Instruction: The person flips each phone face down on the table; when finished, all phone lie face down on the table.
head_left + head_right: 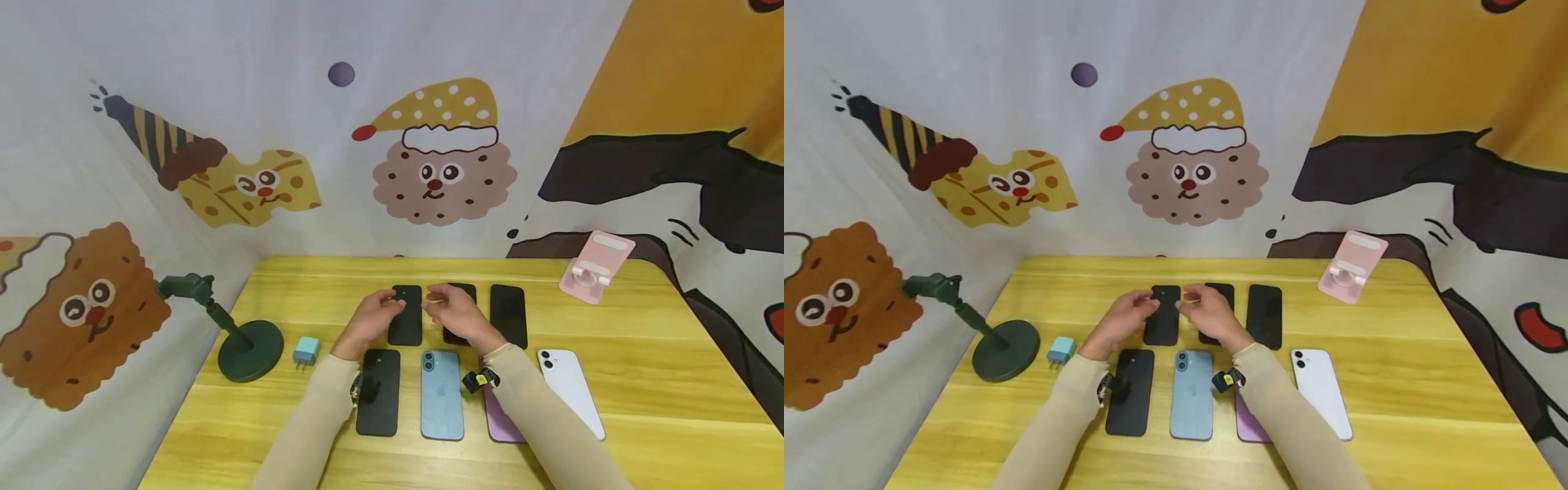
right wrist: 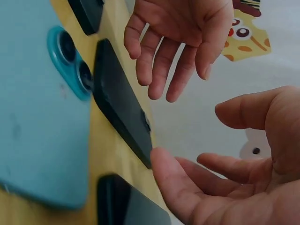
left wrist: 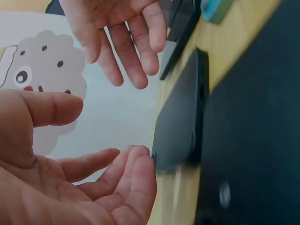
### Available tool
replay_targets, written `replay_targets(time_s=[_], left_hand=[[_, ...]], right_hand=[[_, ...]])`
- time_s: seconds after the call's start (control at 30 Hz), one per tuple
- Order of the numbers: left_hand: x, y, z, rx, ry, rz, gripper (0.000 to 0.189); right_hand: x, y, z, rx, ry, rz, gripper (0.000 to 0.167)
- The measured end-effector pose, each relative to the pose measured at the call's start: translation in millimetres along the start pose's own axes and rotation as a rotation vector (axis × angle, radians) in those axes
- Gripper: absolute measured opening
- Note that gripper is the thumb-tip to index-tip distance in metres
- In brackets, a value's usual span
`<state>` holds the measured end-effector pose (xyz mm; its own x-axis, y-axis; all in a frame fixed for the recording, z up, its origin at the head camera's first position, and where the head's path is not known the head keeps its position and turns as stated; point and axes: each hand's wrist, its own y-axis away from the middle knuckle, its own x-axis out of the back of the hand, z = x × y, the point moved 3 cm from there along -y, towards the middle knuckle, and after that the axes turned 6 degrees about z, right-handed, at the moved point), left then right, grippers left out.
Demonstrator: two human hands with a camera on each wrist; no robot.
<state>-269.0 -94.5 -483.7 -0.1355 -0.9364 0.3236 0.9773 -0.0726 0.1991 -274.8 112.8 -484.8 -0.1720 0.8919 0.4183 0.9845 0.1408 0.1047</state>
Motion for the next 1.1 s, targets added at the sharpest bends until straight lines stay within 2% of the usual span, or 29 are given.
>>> replay_targets(time_s=[0.23,0.47,0.57,0.67,0.77,0.97,1.1], left_hand=[[-23.5,-4.6,13.7,-0.063,0.066,-0.046,0.058],[-49.8,-7.1,18.8,-0.082,0.16,-0.106,0.055],[-59.8,-8.2,22.6,-0.085,0.167,-0.118,0.056],[-68.3,-8.2,25.1,-0.077,0.145,-0.12,0.057],[-76.1,-7.8,23.1,-0.052,0.109,-0.126,0.058],[-86.3,-7.5,16.7,-0.003,0.121,-0.137,0.06],[-88.6,-7.9,17.6,0.025,0.157,-0.121,0.063]], right_hand=[[25,2.4,0,0.05,-0.003,0.043,0.056],[51,8.5,14,0.031,0.055,0.098,0.059],[61,8.7,22,0.022,0.089,0.126,0.06],[69,9.8,29,0.01,0.117,0.156,0.06],[72,13.7,37,-0.015,0.126,0.144,0.061],[71,18.1,44,-0.055,0.017,0.077,0.063],[70,16.8,46,-0.049,-0.015,0.092,0.06]])
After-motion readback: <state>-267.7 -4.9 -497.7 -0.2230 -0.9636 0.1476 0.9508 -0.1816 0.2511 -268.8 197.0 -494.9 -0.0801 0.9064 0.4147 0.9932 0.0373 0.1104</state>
